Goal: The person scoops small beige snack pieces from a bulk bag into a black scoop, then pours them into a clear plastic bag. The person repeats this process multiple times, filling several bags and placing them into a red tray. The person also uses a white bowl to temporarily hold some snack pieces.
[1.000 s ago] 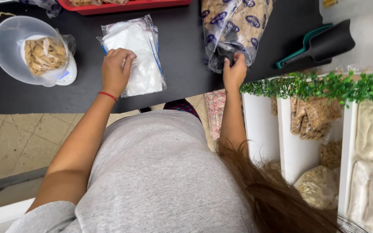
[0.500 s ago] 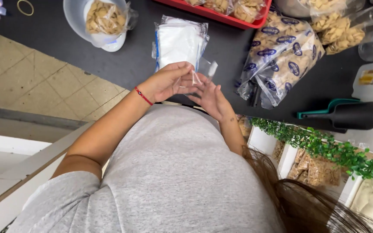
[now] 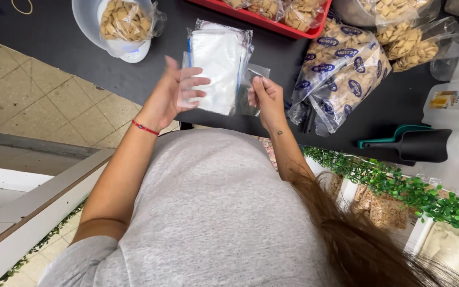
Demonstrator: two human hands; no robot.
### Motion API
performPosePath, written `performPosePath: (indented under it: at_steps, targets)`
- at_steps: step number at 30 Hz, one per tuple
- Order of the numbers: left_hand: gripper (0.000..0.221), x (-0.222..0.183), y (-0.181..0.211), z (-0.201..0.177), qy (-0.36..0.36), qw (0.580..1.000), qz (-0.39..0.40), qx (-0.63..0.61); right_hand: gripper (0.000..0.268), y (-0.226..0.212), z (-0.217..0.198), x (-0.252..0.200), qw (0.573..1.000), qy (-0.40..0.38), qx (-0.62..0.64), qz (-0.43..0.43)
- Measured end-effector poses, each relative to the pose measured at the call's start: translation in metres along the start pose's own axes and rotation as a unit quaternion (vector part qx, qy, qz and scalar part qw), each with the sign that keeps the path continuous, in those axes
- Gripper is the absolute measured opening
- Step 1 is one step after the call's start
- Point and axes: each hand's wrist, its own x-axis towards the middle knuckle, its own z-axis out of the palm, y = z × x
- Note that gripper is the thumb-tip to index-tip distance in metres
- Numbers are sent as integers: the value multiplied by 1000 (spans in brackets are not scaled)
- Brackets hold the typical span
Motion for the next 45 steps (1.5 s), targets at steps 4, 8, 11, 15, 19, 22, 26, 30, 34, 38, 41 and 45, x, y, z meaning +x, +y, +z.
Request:
performPosePath:
  at_steps: [4, 8, 11, 15, 19, 22, 26, 30, 34, 38, 41, 45]
  targets:
    - [22, 29, -34, -30, 129, 980, 129, 75, 22, -11, 4, -5, 998, 15, 47, 35]
    - [19, 29, -22, -37, 150, 962, 182, 135, 8, 5, -11, -8, 991, -16, 113, 75]
    - [13, 35, -33, -36, 149, 959, 190, 147, 33, 4, 0, -12, 994, 33, 93, 50]
    - [21, 42, -40, -39, 160, 953, 199, 161, 30, 5, 1, -6, 997, 58, 50, 27]
    - [34, 21, -22, -16, 225, 838, 296, 400, 14, -6, 5, -8, 997, 10, 78, -9]
    - [45, 18, -18, 8, 173, 772, 361, 493, 17, -10, 13, -8, 998, -28, 53, -14]
    - [21, 22, -25, 52, 29, 940, 192, 281, 21, -17, 38, -10, 992, -98, -56, -47]
    - [14, 40, -46, 34, 34, 971, 182, 149, 27, -26, 41, -10, 978, -144, -125, -85]
    - [17, 30, -36, 18, 109, 911, 256, 305, 28, -35, 31, -4, 981, -111, -138, -78]
    - [27, 15, -20, 29, 85, 750, 385, 531, 33, -33, 23, 4, 957, -119, -242, -110]
    - [33, 22, -18, 42, 91, 679, 402, 607, 30, -40, 36, 3, 942, -166, -274, -99]
    - [24, 39, -15, 39, 86, 646, 453, 608, 33, -50, 42, 10, 930, -192, -298, -96]
